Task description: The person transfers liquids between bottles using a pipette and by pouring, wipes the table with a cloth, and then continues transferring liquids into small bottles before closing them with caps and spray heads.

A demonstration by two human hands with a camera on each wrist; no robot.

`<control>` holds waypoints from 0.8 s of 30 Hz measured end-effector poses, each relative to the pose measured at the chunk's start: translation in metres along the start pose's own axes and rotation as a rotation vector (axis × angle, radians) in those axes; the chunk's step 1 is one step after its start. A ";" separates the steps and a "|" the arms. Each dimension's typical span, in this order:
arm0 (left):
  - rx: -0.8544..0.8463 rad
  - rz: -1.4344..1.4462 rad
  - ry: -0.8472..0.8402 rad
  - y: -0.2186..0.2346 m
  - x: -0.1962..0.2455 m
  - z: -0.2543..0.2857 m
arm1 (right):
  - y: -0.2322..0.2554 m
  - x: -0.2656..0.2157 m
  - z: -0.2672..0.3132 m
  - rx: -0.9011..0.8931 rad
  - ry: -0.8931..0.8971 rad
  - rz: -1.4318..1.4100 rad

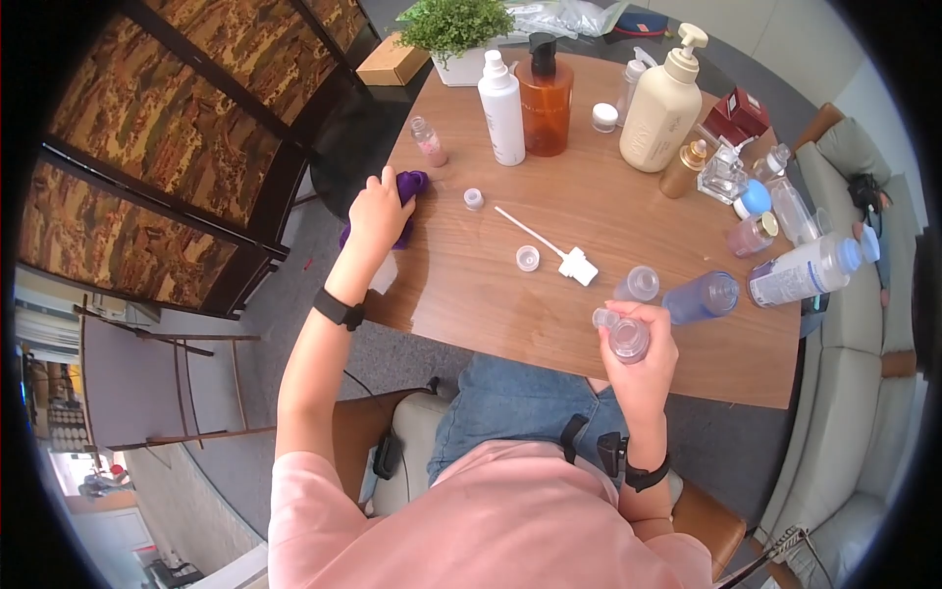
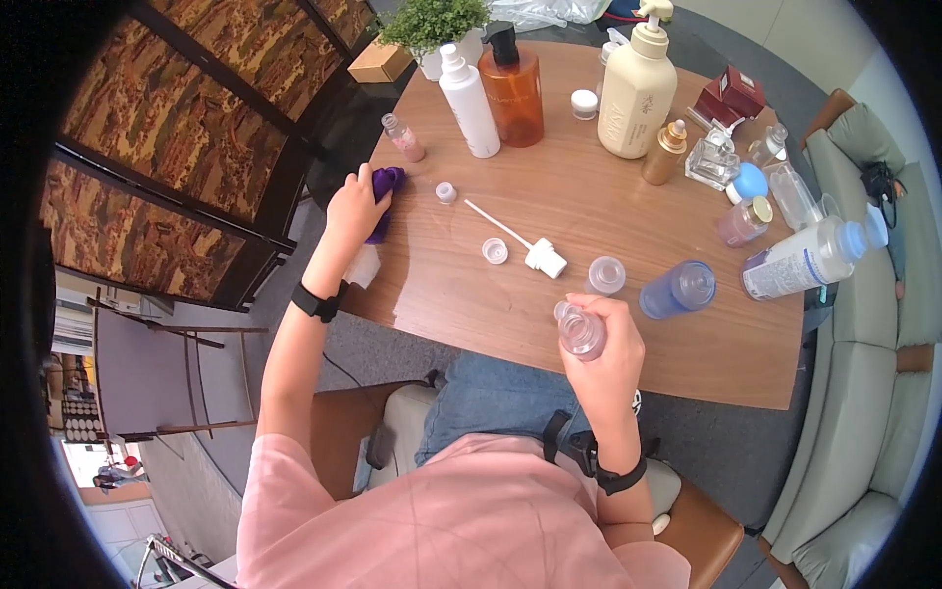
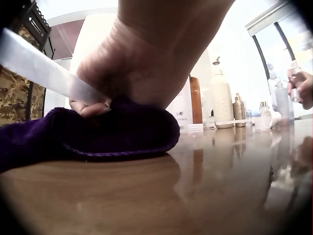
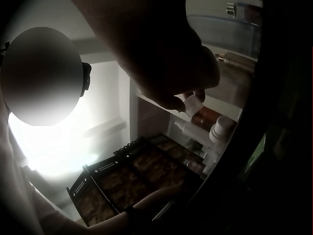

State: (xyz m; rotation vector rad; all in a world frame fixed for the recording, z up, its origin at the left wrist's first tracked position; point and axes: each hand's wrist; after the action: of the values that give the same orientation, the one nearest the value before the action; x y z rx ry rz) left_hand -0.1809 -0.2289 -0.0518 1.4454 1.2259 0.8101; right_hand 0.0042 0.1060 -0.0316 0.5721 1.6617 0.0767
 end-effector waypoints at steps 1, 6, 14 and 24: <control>-0.012 0.019 -0.020 0.004 0.000 0.004 | 0.000 0.000 0.000 0.000 0.001 0.000; -0.081 0.106 -0.107 0.032 0.029 0.045 | -0.001 -0.001 0.000 -0.001 -0.021 -0.024; -0.200 0.400 -0.357 0.077 0.121 0.111 | -0.006 -0.005 0.000 -0.004 0.011 -0.039; -0.137 0.250 -0.261 0.058 0.056 0.088 | -0.013 0.005 0.007 -0.012 -0.076 -0.273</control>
State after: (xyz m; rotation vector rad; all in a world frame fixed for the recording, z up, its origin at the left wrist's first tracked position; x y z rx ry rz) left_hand -0.0691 -0.1969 -0.0244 1.5545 0.7894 0.8245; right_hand 0.0064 0.0950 -0.0416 0.3311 1.6495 -0.1322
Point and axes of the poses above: each hand's wrist, its own z-axis away from the middle knuckle, its own y-axis out of the back of the hand, x = y × z, and after that the axes turned 14 degrees about -y, right-handed
